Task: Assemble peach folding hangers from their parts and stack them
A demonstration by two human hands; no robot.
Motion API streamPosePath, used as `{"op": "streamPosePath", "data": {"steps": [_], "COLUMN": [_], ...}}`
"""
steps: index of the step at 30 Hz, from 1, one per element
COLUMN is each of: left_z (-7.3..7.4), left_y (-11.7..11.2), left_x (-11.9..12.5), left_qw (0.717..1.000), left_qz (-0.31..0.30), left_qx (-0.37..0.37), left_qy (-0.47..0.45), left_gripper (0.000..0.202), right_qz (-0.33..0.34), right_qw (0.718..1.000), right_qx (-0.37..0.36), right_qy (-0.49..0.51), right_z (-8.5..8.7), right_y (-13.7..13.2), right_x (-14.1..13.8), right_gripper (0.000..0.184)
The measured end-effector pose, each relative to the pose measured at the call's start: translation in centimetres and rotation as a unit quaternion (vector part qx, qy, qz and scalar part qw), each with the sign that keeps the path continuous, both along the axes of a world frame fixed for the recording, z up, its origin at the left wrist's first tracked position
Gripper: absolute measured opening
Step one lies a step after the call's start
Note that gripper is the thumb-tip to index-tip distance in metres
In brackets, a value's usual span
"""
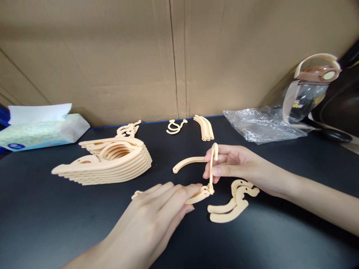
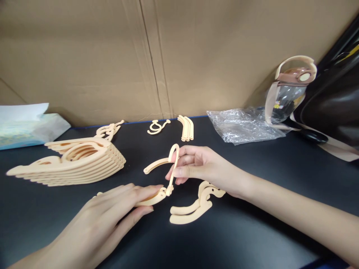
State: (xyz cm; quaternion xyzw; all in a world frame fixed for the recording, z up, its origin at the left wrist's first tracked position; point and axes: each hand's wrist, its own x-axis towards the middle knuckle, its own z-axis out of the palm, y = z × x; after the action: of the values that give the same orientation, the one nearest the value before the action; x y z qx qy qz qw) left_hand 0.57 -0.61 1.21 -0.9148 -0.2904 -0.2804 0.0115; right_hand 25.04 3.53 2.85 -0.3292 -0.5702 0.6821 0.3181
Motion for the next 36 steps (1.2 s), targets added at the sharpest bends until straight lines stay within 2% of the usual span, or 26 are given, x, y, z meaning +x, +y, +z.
{"op": "streamPosePath", "data": {"steps": [7,14,25,33,36], "left_z": [-0.2,0.1,-0.5,-0.4,-0.6], "left_y": [0.0,-0.2,-0.1,-0.1,-0.2], "left_x": [0.1,0.0,0.0,0.0,0.3], "left_qw": [1.000,1.000,0.998,0.999,0.999], "left_qz": [0.000,0.003,-0.026,-0.022,-0.033], "left_qx": [0.013,-0.009,-0.056,-0.044,-0.009], "left_qy": [0.005,0.006,-0.001,0.005,-0.010], "left_gripper": [0.022,0.023,0.029,0.030,0.031], "right_qz": [-0.001,-0.034,-0.066,-0.059,-0.052], "right_qw": [1.000,0.998,0.995,0.994,0.995], "right_qx": [-0.014,-0.041,-0.026,-0.035,-0.031], "right_qy": [0.000,-0.028,-0.071,-0.080,-0.085], "right_z": [0.0,0.4,0.2,0.0,0.1], "right_y": [0.0,-0.3,-0.2,-0.2,-0.4], "right_x": [0.0,-0.4,-0.3,-0.6,-1.0], "right_gripper": [0.017,0.022,0.023,0.024,0.028]}}
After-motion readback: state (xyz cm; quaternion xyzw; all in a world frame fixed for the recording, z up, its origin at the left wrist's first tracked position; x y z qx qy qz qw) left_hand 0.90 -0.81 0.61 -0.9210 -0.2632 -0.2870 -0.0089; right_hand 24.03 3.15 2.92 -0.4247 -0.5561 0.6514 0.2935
